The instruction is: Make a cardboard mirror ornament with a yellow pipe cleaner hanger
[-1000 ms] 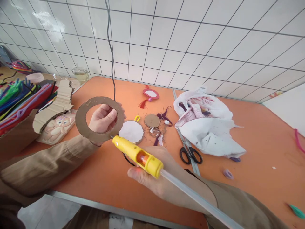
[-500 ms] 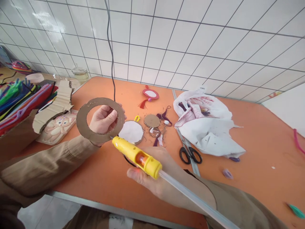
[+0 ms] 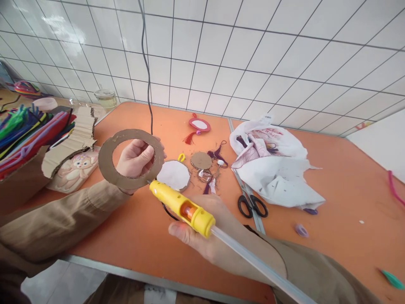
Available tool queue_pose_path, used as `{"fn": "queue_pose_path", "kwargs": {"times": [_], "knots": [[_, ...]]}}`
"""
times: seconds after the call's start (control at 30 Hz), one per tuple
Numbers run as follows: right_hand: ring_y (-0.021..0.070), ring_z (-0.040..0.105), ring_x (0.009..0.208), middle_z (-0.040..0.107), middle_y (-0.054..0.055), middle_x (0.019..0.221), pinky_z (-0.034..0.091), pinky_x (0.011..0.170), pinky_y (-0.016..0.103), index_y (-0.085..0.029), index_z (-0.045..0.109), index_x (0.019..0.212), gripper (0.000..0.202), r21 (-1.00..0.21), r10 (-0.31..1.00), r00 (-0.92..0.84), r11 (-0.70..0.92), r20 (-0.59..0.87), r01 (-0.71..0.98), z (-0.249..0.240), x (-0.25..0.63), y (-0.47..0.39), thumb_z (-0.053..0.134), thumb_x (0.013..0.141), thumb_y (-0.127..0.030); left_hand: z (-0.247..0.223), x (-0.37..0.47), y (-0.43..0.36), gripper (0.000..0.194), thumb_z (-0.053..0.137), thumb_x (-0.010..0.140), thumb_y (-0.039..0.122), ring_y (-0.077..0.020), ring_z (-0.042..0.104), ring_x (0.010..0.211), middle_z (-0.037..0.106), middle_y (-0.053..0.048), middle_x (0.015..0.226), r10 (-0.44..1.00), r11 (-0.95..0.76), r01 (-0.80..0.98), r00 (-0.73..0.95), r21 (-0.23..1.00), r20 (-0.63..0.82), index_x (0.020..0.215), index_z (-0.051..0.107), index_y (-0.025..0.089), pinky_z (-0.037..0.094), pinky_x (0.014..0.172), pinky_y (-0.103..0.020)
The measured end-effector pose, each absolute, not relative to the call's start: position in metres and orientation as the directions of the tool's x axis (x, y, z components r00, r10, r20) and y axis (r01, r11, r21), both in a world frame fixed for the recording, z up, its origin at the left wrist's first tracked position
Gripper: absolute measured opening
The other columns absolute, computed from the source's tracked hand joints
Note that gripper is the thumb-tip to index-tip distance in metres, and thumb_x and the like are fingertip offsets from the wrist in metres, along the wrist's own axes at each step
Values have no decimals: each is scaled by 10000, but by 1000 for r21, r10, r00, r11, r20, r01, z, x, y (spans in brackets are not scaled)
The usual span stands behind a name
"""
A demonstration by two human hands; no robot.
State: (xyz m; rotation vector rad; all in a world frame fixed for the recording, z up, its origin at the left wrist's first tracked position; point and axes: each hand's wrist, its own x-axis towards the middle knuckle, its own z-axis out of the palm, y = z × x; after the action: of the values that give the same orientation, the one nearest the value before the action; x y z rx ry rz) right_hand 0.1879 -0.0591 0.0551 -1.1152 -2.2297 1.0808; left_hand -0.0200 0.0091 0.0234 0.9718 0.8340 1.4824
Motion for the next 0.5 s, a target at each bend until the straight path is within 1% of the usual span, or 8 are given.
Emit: {"fn": "queue_pose_path", "kwargs": {"times": [0.1,0.23,0.3,0.37,0.5], "knots": [[108,307,517,315,-59,585,252,509,272,-217,333,634,365,-844,796,-605,313,-16,435,57,186,-60,555,879,-373,24,-19,9,322,873,663,330,-119,627,606,661,6,718,989,-144,-412,-46,900,138,827,637,185,518,549,-237],[105,269,516,283,-63,584,228,494,274,-220,302,625,391,-864,791,-610,273,-49,424,57,186,-60,580,858,-365,24,-18,11,321,874,666,350,-121,647,625,684,-1,722,979,-198,-414,-38,888,201,838,667,175,535,578,-239],[107,250,515,264,-63,588,219,490,278,-223,296,620,400,-876,795,-604,250,-58,413,57,186,-61,588,846,-376,23,-18,11,324,862,686,374,-128,656,635,686,-3,716,972,-224,-401,-29,889,232,857,670,177,527,561,-236],[116,267,524,281,-59,593,226,503,283,-224,302,621,384,-874,803,-593,244,-61,420,57,185,-62,571,850,-374,22,-19,12,321,844,712,398,-133,660,639,684,-6,708,967,-242,-377,-23,894,252,863,667,178,512,535,-230],[134,275,534,285,-55,591,237,537,299,-230,297,623,358,-865,817,-574,248,-55,436,59,183,-64,532,858,-365,21,-19,12,329,842,714,419,-129,653,626,680,-10,711,970,-234,-358,-30,904,240,852,662,180,497,508,-222]]}}
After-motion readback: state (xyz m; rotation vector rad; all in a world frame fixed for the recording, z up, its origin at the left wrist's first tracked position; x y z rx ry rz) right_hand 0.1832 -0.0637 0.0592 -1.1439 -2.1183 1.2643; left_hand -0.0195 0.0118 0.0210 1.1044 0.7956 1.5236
